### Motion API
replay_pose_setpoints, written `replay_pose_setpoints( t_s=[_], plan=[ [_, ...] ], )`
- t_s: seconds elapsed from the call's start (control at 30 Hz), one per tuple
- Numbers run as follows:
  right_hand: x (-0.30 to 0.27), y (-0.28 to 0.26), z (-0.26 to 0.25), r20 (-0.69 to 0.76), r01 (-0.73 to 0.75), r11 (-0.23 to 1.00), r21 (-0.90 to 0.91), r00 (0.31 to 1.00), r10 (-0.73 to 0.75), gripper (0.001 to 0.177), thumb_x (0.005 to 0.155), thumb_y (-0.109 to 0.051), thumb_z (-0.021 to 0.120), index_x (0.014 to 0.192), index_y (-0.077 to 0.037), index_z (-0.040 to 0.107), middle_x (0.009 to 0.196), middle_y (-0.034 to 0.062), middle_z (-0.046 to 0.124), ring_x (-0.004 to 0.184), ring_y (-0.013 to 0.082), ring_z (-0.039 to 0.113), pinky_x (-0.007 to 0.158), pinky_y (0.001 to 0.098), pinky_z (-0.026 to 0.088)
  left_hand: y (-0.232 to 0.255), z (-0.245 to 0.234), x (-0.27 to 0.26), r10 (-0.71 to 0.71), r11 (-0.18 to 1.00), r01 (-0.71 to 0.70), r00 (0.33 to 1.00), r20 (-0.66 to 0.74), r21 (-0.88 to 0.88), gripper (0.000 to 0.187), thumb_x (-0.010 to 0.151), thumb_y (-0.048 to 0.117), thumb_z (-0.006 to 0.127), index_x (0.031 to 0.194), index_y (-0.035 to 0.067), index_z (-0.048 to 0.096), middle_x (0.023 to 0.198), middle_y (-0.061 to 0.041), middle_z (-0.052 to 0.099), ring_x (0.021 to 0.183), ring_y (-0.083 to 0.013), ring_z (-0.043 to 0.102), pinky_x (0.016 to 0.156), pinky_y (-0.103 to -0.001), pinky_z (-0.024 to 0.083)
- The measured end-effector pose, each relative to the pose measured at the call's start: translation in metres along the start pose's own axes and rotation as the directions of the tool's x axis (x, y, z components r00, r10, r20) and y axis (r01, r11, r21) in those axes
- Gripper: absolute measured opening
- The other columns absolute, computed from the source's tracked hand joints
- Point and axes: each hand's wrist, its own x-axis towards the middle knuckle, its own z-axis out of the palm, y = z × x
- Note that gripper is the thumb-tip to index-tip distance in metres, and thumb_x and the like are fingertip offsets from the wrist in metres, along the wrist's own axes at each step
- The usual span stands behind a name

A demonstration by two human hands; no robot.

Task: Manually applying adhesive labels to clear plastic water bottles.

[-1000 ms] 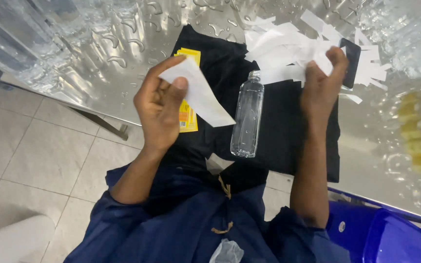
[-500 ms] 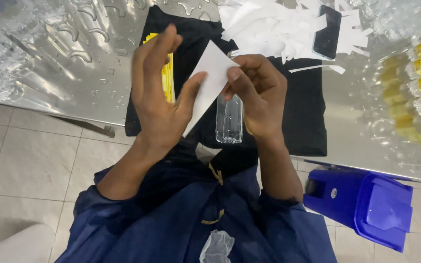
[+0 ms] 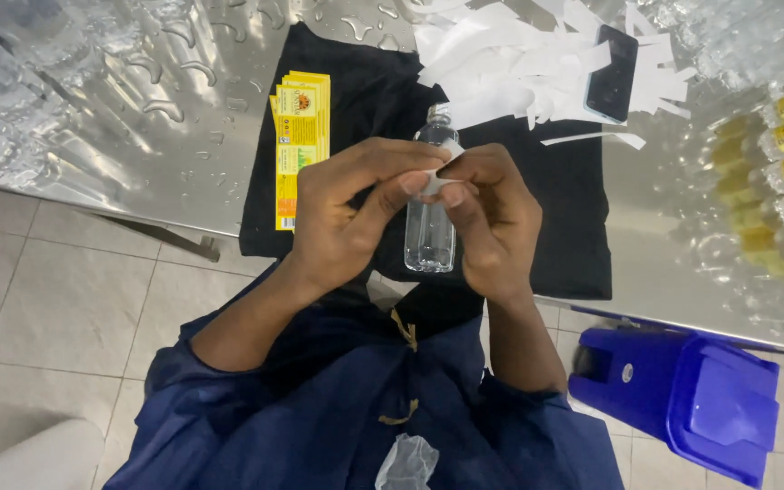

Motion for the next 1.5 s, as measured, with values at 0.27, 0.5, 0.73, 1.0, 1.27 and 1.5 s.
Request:
replay_pose_setpoints(
  t_s=[0.27,0.5,0.73,1.0,1.27,1.5],
  plan=[
    [-0.071,0.057,-0.098,-0.463,0.120,0.694,0.710,0.823,0.330,0.057,0.115,-0.015,0.062,0.168,-0.008,0.043,0.143,0.0253,0.070,0.105,0.0377,0.078,0.077,0.0474,0.072,-0.094,0.020,0.091,-0.233,0.921,0.229,0.972,0.027,-0.315,0.042,0.112,0.045,0.052,0.108,0.003,0.050,0.087,-0.021,0.078,0.067,-0.0266,0.082,0.051,-0.028,0.063],
    [-0.123,0.075,-0.146,-0.725,0.475,0.577,0.664,0.598,0.342,0.035,0.119,-0.015,0.059,0.151,-0.001,0.066,0.140,0.0180,0.077,0.123,0.0272,0.078,0.093,0.0330,0.071,-0.272,0.040,0.142,-0.734,0.621,0.624,0.675,-0.075,-0.475,0.028,0.092,0.028,0.054,0.114,0.013,0.063,0.099,-0.009,0.081,0.092,-0.0250,0.091,0.077,-0.034,0.080],
    [-0.086,0.053,-0.097,-0.735,0.342,0.702,0.625,0.562,0.380,0.027,0.117,-0.015,0.059,0.144,-0.008,0.061,0.133,0.0132,0.076,0.092,0.0198,0.075,0.091,0.0342,0.068,-0.075,0.070,0.046,0.063,0.985,-0.114,0.935,0.349,0.129,0.083,0.110,0.050,0.075,0.170,0.008,0.035,0.176,-0.017,0.044,0.167,-0.0360,0.043,0.141,-0.051,0.036],
    [-0.082,0.007,-0.053,-0.576,0.268,0.663,0.699,0.760,0.300,0.039,0.120,-0.031,0.051,0.150,-0.006,0.057,0.142,0.0172,0.072,0.131,0.0380,0.071,0.117,0.0537,0.058,-0.053,0.094,0.023,0.594,0.608,-0.676,0.735,0.325,0.417,0.028,0.118,0.008,0.072,0.144,0.009,0.063,0.114,-0.004,0.081,0.095,-0.0207,0.078,0.089,-0.041,0.062],
    [-0.057,-0.030,-0.091,-0.511,0.036,0.962,-0.271,0.842,-0.176,0.049,0.112,-0.018,0.073,0.157,-0.020,0.051,0.152,0.0104,0.057,0.143,0.0281,0.059,0.115,0.0392,0.060,-0.019,0.044,0.038,-0.236,0.963,0.100,0.761,0.605,0.250,0.043,0.105,0.030,0.060,0.148,0.021,0.061,0.127,-0.011,0.083,0.095,-0.0268,0.084,0.059,-0.032,0.056],
    [-0.036,-0.011,-0.080,-0.303,-0.270,0.962,-0.037,0.920,0.247,0.020,0.107,-0.018,0.078,0.122,-0.009,0.069,0.099,0.0015,0.072,0.095,0.0151,0.076,0.084,0.0240,0.064,-0.004,0.013,0.043,-0.383,0.923,0.244,0.676,0.630,0.299,0.058,0.098,0.022,0.073,0.152,0.029,0.056,0.127,-0.009,0.083,0.091,-0.0201,0.081,0.066,-0.034,0.055]
  ],
)
